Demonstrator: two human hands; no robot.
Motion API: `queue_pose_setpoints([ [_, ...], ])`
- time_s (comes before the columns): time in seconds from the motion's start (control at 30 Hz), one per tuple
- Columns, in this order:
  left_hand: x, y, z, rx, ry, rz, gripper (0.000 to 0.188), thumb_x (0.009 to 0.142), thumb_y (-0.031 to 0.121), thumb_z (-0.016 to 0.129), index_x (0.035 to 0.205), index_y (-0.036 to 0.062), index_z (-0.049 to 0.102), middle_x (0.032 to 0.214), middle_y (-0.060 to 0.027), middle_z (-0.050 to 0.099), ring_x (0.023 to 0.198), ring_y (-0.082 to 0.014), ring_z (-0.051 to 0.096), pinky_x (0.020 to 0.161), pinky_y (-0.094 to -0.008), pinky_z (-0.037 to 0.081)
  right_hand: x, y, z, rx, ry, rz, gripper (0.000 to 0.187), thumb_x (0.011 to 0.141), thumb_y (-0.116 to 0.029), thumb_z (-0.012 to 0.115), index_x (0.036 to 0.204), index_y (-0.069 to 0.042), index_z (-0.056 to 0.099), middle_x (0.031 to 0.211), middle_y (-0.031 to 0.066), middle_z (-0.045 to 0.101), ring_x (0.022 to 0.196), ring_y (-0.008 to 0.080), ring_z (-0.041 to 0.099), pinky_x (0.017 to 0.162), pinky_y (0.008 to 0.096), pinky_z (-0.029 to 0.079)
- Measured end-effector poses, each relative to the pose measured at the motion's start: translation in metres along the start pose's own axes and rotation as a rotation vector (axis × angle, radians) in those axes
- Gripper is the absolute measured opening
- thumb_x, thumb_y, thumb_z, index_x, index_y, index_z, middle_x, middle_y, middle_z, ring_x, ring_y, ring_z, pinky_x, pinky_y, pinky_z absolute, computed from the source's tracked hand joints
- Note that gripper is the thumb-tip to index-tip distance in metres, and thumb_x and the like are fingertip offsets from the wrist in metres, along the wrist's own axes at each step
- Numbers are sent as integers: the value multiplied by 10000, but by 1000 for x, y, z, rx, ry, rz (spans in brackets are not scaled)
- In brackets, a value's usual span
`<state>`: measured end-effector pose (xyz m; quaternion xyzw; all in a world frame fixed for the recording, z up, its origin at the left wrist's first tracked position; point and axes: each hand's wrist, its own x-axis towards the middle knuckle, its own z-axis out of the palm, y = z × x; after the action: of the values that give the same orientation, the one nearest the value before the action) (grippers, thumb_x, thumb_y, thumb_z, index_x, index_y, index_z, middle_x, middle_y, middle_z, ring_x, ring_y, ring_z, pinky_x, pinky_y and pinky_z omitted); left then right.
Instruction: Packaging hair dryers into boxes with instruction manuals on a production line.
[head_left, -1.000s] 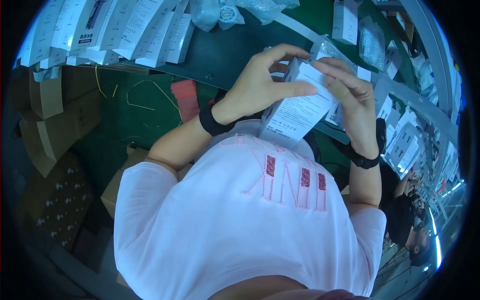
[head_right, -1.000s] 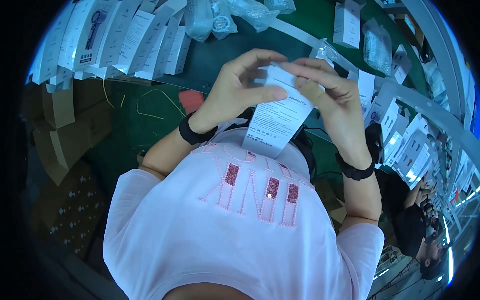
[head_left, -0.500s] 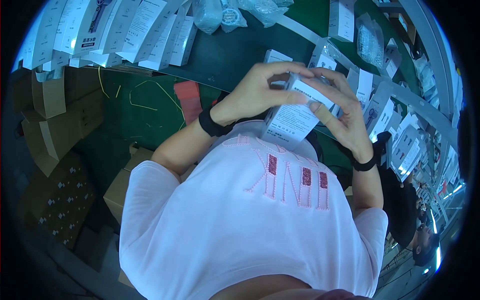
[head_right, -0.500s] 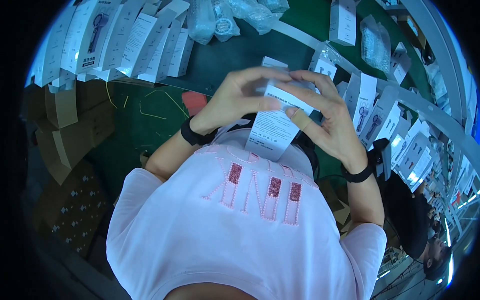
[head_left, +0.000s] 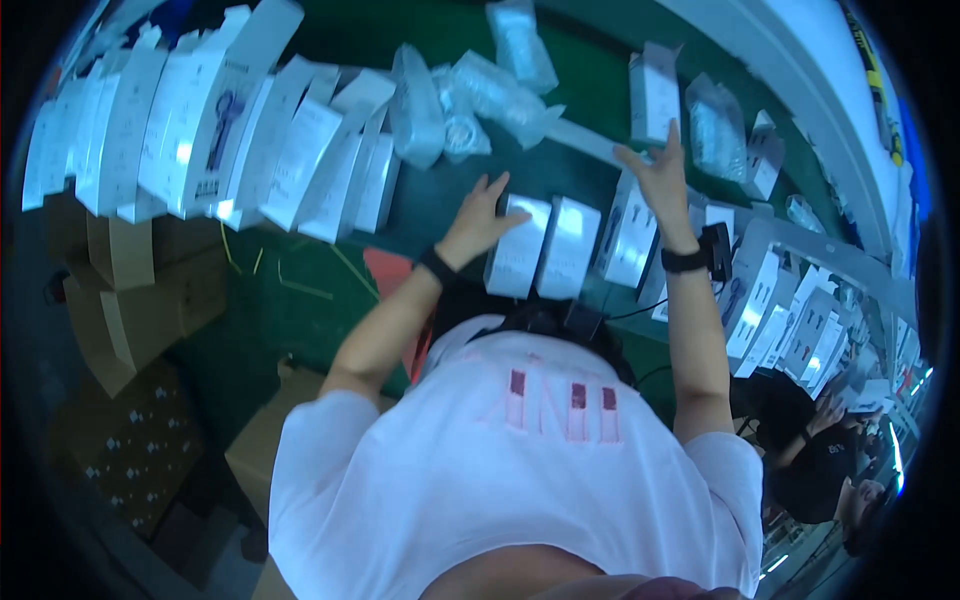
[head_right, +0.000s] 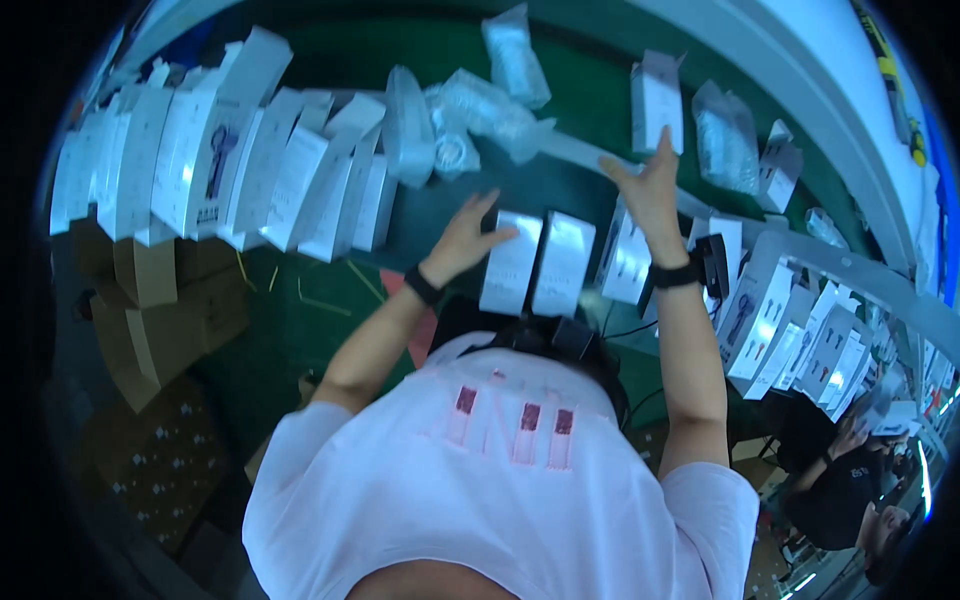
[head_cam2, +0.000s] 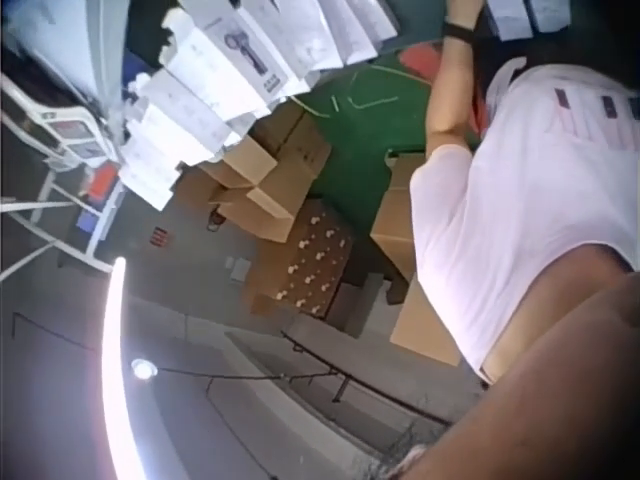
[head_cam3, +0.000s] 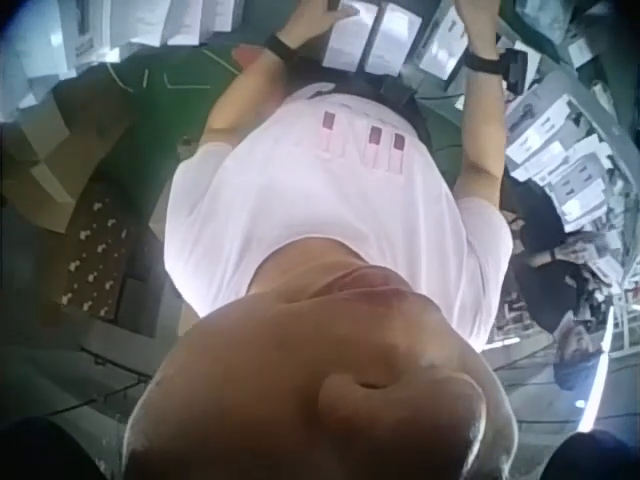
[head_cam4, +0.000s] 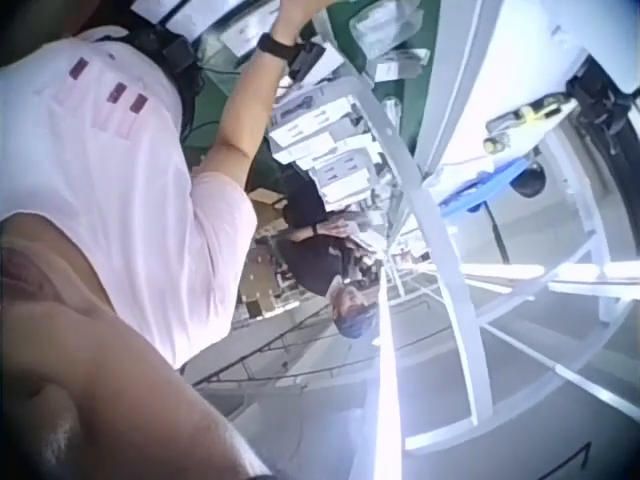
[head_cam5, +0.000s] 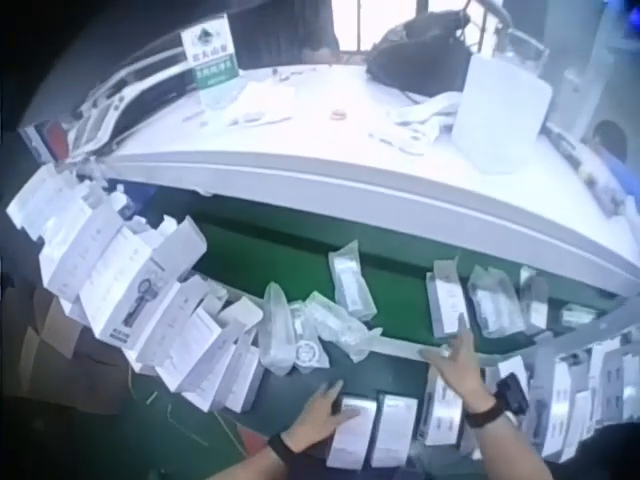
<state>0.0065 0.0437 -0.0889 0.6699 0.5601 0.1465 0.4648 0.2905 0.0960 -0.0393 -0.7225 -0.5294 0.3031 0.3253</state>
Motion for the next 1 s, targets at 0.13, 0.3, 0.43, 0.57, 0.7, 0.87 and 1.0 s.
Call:
queue_pose_setpoints([
  [0.13, 33, 103, -70, -5, 161, 319, 877, 753, 403, 737, 1384, -70, 352, 1315, -370, 416, 1248, -478, 400, 1059, -428, 341, 85, 35, -21, -484, 227, 165, 1140, 642, -537, 797, 1372, 135, 235, 1314, 380, 386, 1203, 481, 444, 1004, 463, 387],
  [0.3, 229, 93, -80, 72, 309, -64, 1247, 662, 548, 775, 1406, -167, 76, 1411, -368, 285, 1291, -417, 394, 1065, -400, 351, 117, 63, 2, -395, -22, 448, 975, 615, -434, 816, 1299, 55, 322, 1256, 274, 496, 1151, 419, 515, 959, 450, 438],
  [0.43, 301, 44, -60, 146, 290, -384, 1333, 646, 502, 808, 1418, -120, -83, 1372, -368, 334, 1257, -446, 418, 1046, -425, 376, 98, 35, 0, -251, 161, 86, 787, 644, -284, 797, 1235, 65, 412, 1166, 244, 537, 1095, 398, 539, 938, 423, 436],
  [0.57, 318, 36, -49, 177, 422, -449, 1149, 711, 312, 766, 1452, -23, -45, 1283, -316, 462, 1137, -432, 528, 977, -449, 444, 17, 0, -49, -255, 314, -165, 837, 717, -203, 769, 1366, 64, 313, 1242, 265, 503, 1168, 353, 502, 992, 385, 397],
  [0.7, 318, 27, -88, -224, 365, -144, 781, 773, 134, 702, 1399, 24, 247, 1160, -196, 584, 1032, -337, 603, 915, -418, 489, -82, -47, -82, -56, 86, 249, 930, 742, -180, 755, 1443, 44, 186, 1293, 267, 487, 1164, 313, 531, 974, 369, 431],
  [0.87, 219, 127, -72, -1298, -118, 43, 293, 835, 122, 667, 1106, 52, 581, 990, -110, 629, 929, -246, 624, 877, -412, 510, -154, -22, -60, -377, -43, 368, 1002, 733, -284, 778, 1452, 43, 162, 1299, 329, 418, 1151, 424, 499, 955, 418, 437],
  [1.0, 143, 133, -64, -1675, -440, -198, 424, 883, 354, 602, 1128, 14, 542, 993, -122, 613, 931, -272, 617, 914, -433, 493, -110, -24, -61, -356, 128, 85, 990, 757, -352, 761, 1437, 70, 178, 1408, 314, 311, 1270, 434, 385, 1035, 454, 362],
])
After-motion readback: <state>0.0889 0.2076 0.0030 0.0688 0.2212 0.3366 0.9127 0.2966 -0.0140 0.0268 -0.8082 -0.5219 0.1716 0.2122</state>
